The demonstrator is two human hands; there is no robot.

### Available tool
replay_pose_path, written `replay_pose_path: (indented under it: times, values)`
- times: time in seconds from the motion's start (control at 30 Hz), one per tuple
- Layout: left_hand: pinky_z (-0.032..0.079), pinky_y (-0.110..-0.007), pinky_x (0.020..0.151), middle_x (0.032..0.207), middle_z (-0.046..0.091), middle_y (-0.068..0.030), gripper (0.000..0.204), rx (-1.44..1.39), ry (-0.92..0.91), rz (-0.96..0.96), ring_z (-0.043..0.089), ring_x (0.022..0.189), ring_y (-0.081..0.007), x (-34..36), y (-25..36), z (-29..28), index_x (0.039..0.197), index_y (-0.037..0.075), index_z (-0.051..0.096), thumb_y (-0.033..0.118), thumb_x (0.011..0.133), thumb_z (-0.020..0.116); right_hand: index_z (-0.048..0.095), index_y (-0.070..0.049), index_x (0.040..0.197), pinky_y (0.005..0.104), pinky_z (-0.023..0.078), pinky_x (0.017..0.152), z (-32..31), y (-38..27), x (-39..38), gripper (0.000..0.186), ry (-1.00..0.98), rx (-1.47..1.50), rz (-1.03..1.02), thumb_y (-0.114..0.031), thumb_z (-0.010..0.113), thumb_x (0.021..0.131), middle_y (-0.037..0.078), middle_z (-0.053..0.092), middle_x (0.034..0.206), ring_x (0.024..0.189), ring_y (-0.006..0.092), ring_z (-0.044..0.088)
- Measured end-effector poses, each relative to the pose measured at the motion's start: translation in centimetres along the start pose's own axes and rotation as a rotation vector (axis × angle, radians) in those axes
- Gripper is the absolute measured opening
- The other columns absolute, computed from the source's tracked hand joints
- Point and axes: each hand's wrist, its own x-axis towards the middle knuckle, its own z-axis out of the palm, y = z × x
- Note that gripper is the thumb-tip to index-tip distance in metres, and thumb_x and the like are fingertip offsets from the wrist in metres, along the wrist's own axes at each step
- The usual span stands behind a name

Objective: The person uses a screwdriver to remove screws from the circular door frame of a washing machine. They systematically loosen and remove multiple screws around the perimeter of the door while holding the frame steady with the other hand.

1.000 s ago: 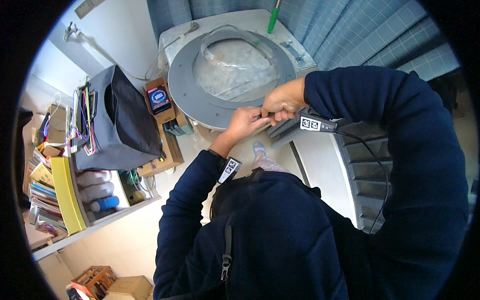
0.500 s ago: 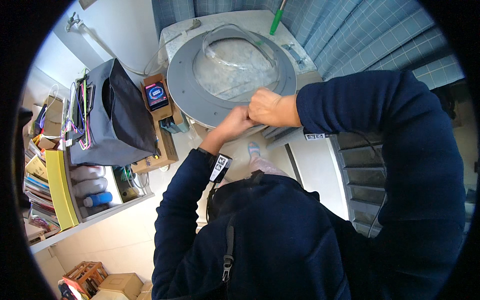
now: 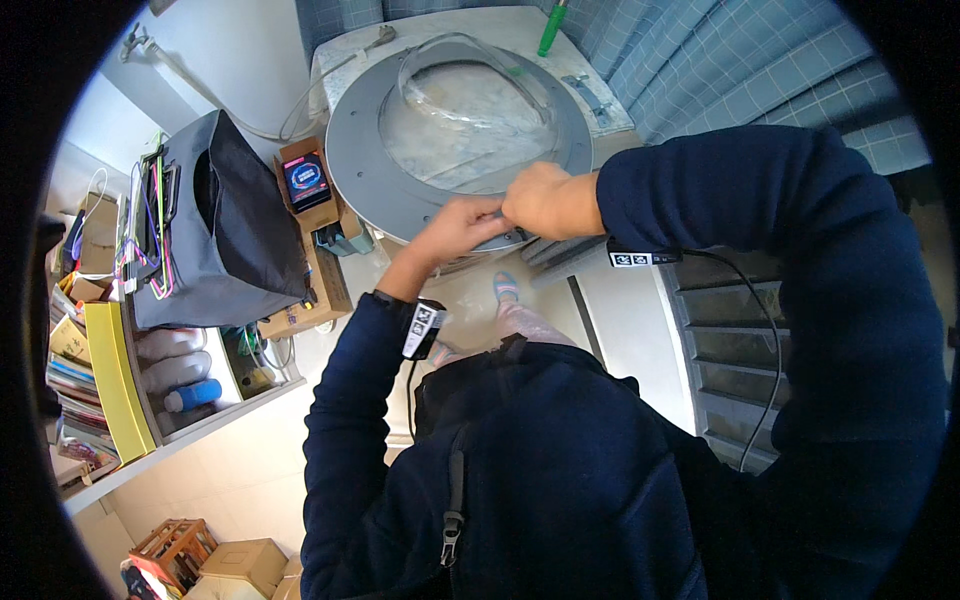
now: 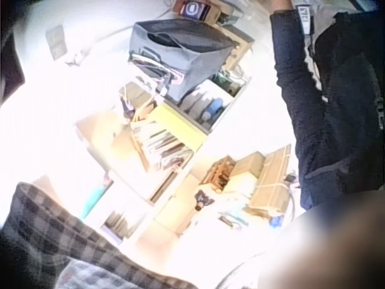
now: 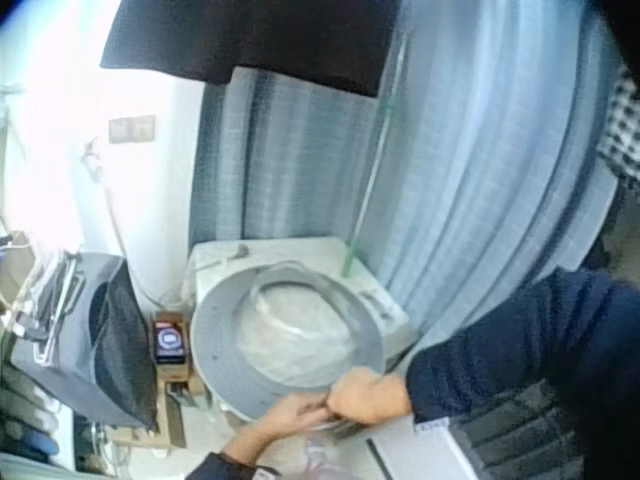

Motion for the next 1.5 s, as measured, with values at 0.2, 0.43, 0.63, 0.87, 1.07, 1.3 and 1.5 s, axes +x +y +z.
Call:
replay_pose_path:
  times: [0.2, 0.43, 0.63, 0.87, 1.07, 1.3, 1.5]
  values:
    - [0.043, -0.032, 0.059, 0.067, 0.057, -0.0112, 0.036, 0.015, -0.031, -0.121, 0.048, 0.060, -0.0155, -1.5, 0.2, -1.8, 0.112, 0.005, 0.066, 0.028, 0.085, 0.068, 0.067, -0.008, 0.088, 0.0429, 0.053, 0.062, -0.3, -0.8, 0.8, 0.018, 0.108, -0.165, -0.171, -0.015, 0.068, 0.072, 0.009, 0.071, 0.083, 0.076, 0.0280, 0.069]
    - [0.047, -0.039, 0.065, 0.078, 0.063, -0.0155, 0.026, 0.117, 0.113, 0.147, 0.060, 0.071, -0.0300, -0.4, -1.3, 1.8, 0.098, 0.002, 0.067, 0.025, 0.087, 0.066, 0.054, -0.001, 0.103, 0.0425, 0.048, 0.057, 0.7, 2.6, 1.9, 0.038, 0.086, 0.536, 0.137, -0.033, 0.062, 0.084, 0.017, 0.067, 0.077, 0.064, 0.0319, 0.065]
    - [0.048, -0.043, 0.068, 0.086, 0.066, -0.0144, 0.025, 0.175, 0.113, 0.171, 0.061, 0.079, -0.0352, -0.8, -0.8, 1.9, 0.103, 0.008, 0.069, 0.025, 0.085, 0.065, 0.057, -0.007, 0.079, 0.0308, 0.034, 0.039, 0.1, 3.9, 2.9, 0.034, -0.798, 1.292, 0.461, -0.038, 0.054, 0.090, -0.001, 0.038, 0.051, 0.040, 0.0107, 0.038]
    - [0.048, -0.034, 0.065, 0.081, 0.066, -0.0151, 0.024, 0.164, -0.003, -0.064, 0.061, 0.069, -0.0213, -0.5, -0.1, 1.4, 0.099, 0.002, 0.067, 0.019, 0.083, 0.070, 0.070, -0.009, 0.086, 0.0420, 0.052, 0.059, 0.3, 1.9, 2.1, 0.016, -0.022, -0.029, -0.115, -0.022, 0.064, 0.079, 0.013, 0.069, 0.076, 0.072, 0.0289, 0.069]
    - [0.050, -0.033, 0.074, 0.090, 0.070, -0.0148, 0.026, -0.059, -0.034, -0.075, 0.064, 0.079, -0.0180, -0.2, -1.6, 1.3, 0.100, -0.001, 0.066, 0.020, 0.085, 0.070, 0.069, -0.011, 0.093, 0.0418, 0.052, 0.062, -1.3, -0.4, 1.2, 0.018, 0.118, -0.112, -0.153, -0.020, 0.061, 0.079, 0.013, 0.069, 0.078, 0.073, 0.0325, 0.068]
    - [0.046, -0.034, 0.064, 0.077, 0.066, -0.0117, 0.030, 0.169, 0.046, 0.072, 0.057, 0.065, -0.0284, 0.5, -0.8, 1.4, 0.101, 0.007, 0.070, 0.029, 0.081, 0.073, 0.070, -0.004, 0.083, 0.0478, 0.051, 0.067, -2.1, 2.6, 0.9, 0.040, -0.189, 0.332, -0.056, -0.040, 0.053, 0.090, 0.020, 0.067, 0.079, 0.075, 0.0401, 0.066]
    - [0.048, -0.038, 0.067, 0.080, 0.067, -0.0135, 0.030, -0.011, -0.033, -0.103, 0.063, 0.072, -0.0289, 0.3, -1.3, 1.2, 0.095, 0.008, 0.072, 0.032, 0.077, 0.074, 0.061, -0.001, 0.095, 0.0474, 0.051, 0.067, 0.7, 1.0, -0.8, 0.023, 0.151, 0.186, -0.002, -0.022, 0.064, 0.085, 0.019, 0.067, 0.081, 0.077, 0.0368, 0.066]
